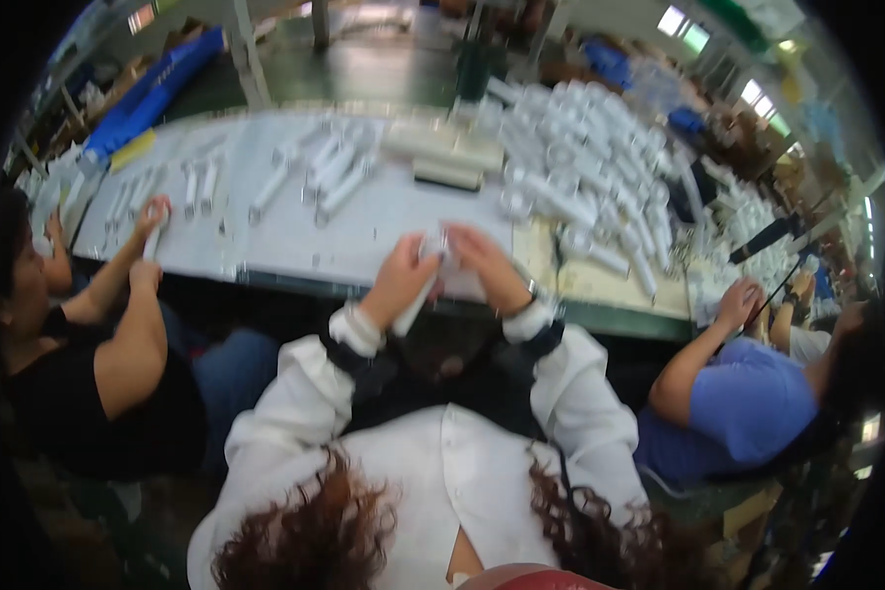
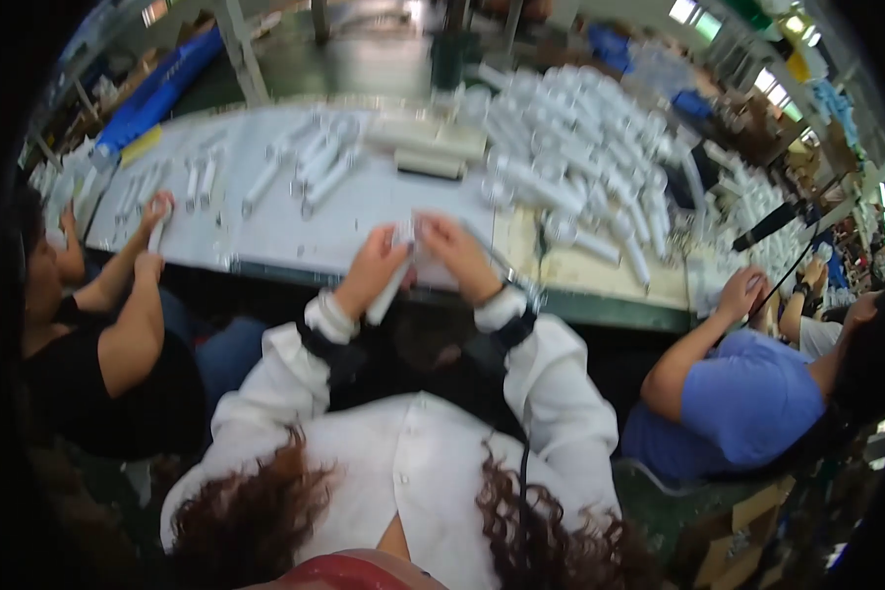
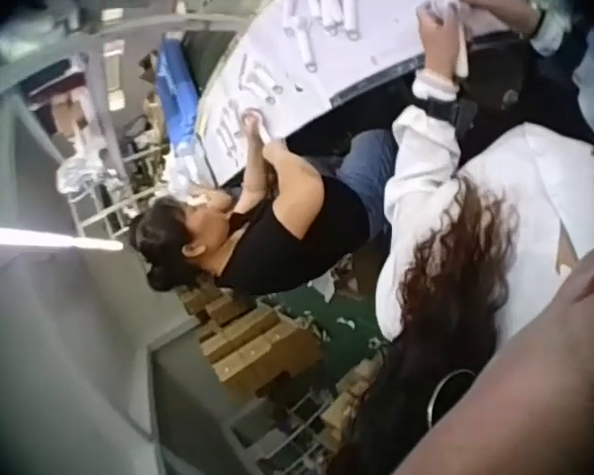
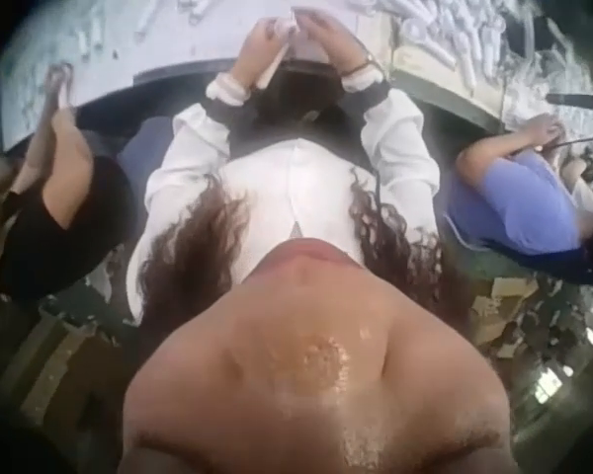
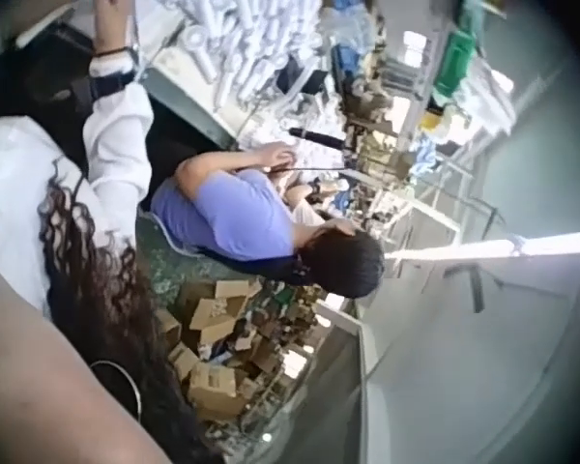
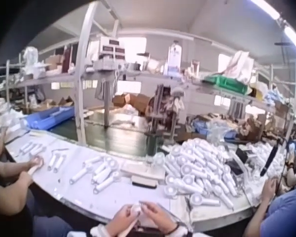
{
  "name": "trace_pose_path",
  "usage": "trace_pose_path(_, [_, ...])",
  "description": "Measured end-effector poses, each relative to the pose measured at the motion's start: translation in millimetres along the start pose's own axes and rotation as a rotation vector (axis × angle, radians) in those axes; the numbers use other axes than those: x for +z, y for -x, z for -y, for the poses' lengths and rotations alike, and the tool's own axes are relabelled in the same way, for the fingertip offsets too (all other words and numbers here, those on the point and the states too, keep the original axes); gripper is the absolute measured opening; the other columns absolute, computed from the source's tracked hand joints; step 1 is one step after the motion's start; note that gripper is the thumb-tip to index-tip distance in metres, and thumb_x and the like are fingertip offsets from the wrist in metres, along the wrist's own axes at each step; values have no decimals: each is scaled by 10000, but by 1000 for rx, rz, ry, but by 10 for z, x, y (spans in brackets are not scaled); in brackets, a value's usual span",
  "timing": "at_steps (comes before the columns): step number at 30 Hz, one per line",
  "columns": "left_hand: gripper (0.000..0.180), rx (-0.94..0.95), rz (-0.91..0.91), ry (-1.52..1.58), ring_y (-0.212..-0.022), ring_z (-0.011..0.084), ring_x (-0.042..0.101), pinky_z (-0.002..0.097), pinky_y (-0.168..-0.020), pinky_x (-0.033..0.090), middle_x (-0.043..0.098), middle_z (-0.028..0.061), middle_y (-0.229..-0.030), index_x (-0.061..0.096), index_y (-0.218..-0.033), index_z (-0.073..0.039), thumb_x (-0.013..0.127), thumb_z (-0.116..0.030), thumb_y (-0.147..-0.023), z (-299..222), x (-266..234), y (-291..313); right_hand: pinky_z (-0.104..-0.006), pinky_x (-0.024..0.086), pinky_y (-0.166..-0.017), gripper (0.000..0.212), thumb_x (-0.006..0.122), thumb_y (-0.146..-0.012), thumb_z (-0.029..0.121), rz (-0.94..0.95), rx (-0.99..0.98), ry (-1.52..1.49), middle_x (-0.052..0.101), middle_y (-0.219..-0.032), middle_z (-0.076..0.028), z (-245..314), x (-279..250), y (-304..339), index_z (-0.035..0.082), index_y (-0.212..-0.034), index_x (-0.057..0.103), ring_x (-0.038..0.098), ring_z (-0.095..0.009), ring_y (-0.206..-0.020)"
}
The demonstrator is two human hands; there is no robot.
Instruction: The person picks up a fan, scrapes the plastic with a tool, and sets it down before repeating the process with another fan and placing it under a machine.
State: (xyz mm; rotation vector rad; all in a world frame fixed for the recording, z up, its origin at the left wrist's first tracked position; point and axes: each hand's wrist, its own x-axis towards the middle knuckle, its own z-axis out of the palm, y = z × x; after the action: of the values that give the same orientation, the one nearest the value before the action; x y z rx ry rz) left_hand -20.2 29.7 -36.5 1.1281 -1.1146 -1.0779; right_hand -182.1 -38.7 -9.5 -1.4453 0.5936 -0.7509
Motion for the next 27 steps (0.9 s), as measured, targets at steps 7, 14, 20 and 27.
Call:
trace_pose_path(7, [380, -95, 62, 145, -745, 119, 609, 251, -617, 517, 596, 87, -971, 359, -1284, -17, 501, -141, -955, -266, 30, -33, -237, 459, -793, 366, 551, -946, 147, -49, -84, 39, 612, -1031, -46, -81, 74, -153, 11, -1279, 486, 552, -82, -906])
trace_pose_path(14, [400, -89, 94, 111, -781, 109, 592, 234, -631, 502, 584, 77, -982, 333, -1310, -23, 491, -138, -961, -270, 37, 48, -237, 437, -848, 367, 512, -972, 166, -41, -95, -27, 608, -1029, -19, -6, 154, -22, 39, -1314, 466, 543, -80, -922])
trace_pose_path(20, [409, -73, 98, 75, -783, 106, 586, 234, -619, 493, 578, 76, -983, 314, -1315, -21, 482, -120, -955, -251, 0, 46, -254, 428, -894, 378, 523, -966, 168, 121, 85, -262, 606, -1086, -27, 110, 9, -73, 43, -1318, 465, 545, -95, -969])
trace_pose_path(27, [465, -78, 88, 159, -776, 125, 608, 246, -614, 503, 586, 95, -991, 308, -1299, -3, 536, -122, -912, -267, -13, -26, -248, 444, -865, 398, 545, -957, 176, 51, -18, -46, 598, -1098, -44, 19, 121, -168, 39, -1322, 462, 548, -97, -965])
